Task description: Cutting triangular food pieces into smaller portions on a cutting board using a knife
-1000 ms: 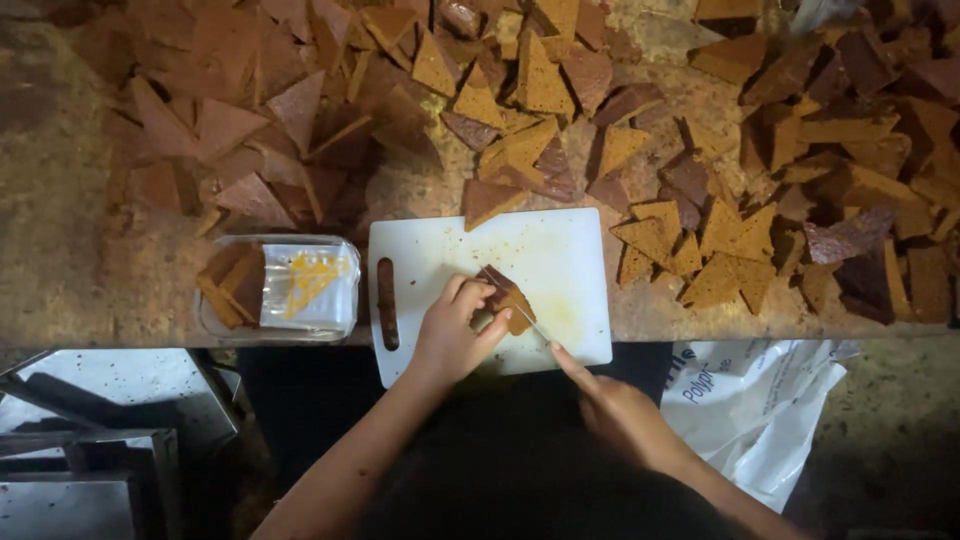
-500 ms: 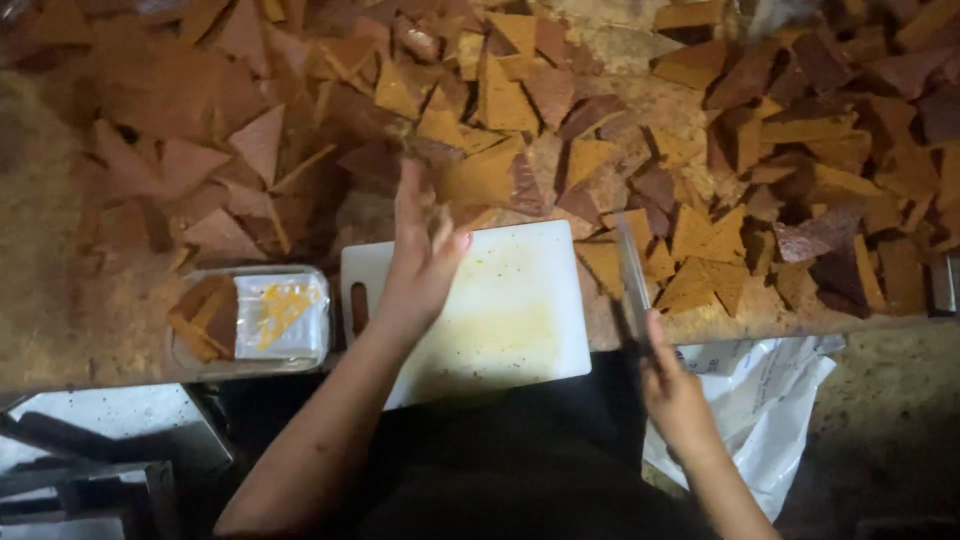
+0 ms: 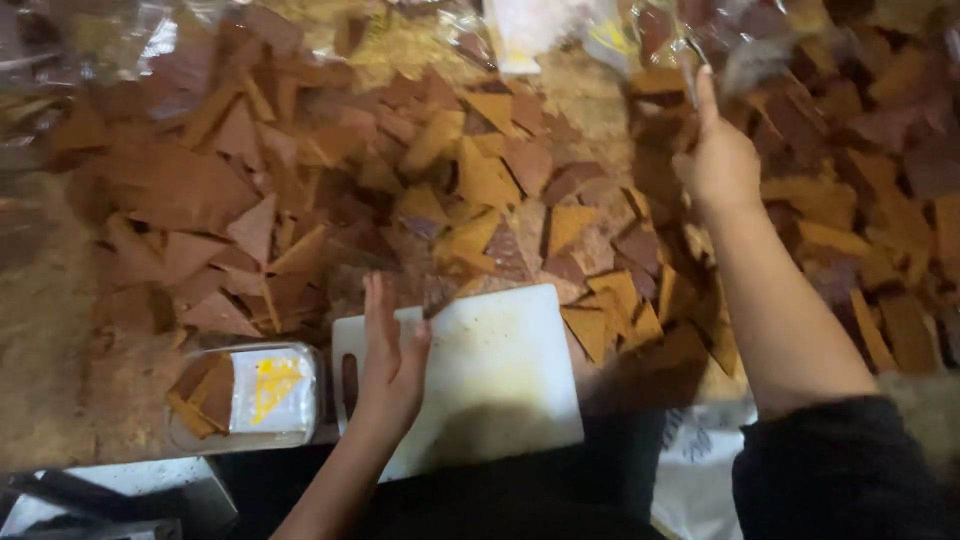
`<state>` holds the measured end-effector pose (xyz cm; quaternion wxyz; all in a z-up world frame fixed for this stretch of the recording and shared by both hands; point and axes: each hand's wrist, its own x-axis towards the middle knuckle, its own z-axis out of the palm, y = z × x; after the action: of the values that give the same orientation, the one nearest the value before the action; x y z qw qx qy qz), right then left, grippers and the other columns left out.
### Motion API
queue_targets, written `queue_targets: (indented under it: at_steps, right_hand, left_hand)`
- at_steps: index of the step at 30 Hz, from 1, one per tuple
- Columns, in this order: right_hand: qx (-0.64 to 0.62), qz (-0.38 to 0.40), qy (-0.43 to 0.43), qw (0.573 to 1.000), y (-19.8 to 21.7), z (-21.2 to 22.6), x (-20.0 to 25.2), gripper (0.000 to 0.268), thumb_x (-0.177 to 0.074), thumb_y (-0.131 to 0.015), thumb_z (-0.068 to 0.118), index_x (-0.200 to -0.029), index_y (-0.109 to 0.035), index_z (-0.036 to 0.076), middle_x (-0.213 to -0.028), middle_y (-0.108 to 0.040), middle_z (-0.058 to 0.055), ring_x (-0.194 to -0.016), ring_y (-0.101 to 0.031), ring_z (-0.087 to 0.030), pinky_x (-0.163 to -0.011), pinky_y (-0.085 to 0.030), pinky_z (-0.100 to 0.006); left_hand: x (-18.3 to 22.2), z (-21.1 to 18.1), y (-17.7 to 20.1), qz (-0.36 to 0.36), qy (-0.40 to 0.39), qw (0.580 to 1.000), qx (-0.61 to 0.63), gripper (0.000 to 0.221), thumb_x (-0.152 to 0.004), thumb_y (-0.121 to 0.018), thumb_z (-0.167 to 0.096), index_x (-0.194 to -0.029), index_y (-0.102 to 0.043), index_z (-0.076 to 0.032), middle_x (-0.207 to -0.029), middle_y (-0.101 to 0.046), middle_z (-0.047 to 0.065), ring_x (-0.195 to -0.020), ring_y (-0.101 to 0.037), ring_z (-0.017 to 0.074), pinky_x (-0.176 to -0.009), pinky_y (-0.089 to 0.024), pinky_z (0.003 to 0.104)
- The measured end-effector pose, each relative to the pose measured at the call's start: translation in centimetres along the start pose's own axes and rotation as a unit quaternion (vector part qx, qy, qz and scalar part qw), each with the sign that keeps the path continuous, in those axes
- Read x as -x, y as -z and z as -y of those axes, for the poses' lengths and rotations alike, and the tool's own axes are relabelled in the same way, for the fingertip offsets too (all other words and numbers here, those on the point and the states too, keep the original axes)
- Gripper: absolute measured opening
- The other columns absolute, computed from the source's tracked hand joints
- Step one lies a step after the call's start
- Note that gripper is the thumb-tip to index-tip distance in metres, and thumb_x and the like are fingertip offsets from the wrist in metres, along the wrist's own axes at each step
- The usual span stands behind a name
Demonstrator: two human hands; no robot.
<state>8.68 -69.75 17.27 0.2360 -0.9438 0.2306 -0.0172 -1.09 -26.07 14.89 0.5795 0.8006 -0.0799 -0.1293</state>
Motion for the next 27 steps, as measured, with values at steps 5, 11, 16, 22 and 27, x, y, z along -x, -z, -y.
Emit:
queue_targets:
  at_steps: [5,11,16,22,27]
  right_hand:
    - [0.300,0.040,0.026,0.953,-3.6,-1.1,-7.1,0.112,-0.080,-0.071,0.009,-0.171,-0.010,0.027,-0.100,-0.072,-0.026,-0.083,-0.073,-0.047,-0.064,-0.057,-0.054]
    - [0.098,0.052,-0.054,0.992,0.6,3.2,-2.8,0.104,-0.089,-0.077,0.009,-0.168,-0.011,0.025,-0.126,-0.062,-0.029,-0.099,-0.064,-0.051,-0.069,-0.049,-0.059]
    - [-0.263,0.061,-0.067,0.961,-0.7,5.4,6.2,0.093,-0.082,-0.070,0.005,-0.160,-0.023,0.023,-0.134,-0.041,-0.007,-0.105,-0.046,-0.024,-0.077,-0.045,-0.038]
    - [-0.564,0.148,-0.023,0.812,-8.2,9.3,21.6,0.076,-0.072,-0.078,0.010,-0.143,-0.052,0.012,-0.054,-0.056,-0.009,-0.035,-0.056,-0.016,-0.030,-0.047,-0.023]
    - [-0.493,0.135,-0.063,0.857,-13.4,6.4,26.8,0.097,-0.070,-0.089,0.003,-0.154,-0.044,0.018,-0.108,-0.071,-0.024,-0.033,-0.056,-0.018,-0.025,-0.047,-0.023]
  left_hand:
    - [3.2,0.4,3.5,-0.074,0.097,0.992,0.043,0.074,-0.099,-0.049,-0.021,-0.163,-0.014,-0.016,-0.173,-0.014,0.006,-0.158,-0.021,0.0225,-0.124,-0.019,0.039]
    - [2.8,2.1,3.1,-0.068,-0.007,0.998,-0.010,0.050,-0.097,-0.060,-0.015,-0.145,-0.050,-0.006,-0.144,-0.050,0.013,-0.134,-0.052,0.0234,-0.112,-0.045,0.038]
    - [2.5,-0.9,0.0,0.035,-0.073,0.997,-0.017,0.051,-0.094,-0.068,-0.020,-0.143,-0.055,-0.011,-0.146,-0.055,0.013,-0.130,-0.061,0.0252,-0.097,-0.058,0.035]
    - [3.2,-2.1,-4.1,0.074,0.045,0.970,0.229,0.112,-0.066,-0.095,-0.025,-0.157,-0.033,-0.005,-0.159,-0.023,0.030,-0.122,-0.059,0.0543,-0.084,-0.062,0.056]
    - [4.0,1.8,-1.9,0.009,-0.030,0.997,0.068,0.061,-0.072,-0.093,-0.026,-0.129,-0.072,-0.017,-0.117,-0.062,0.005,-0.090,-0.068,0.0260,-0.060,-0.062,0.031]
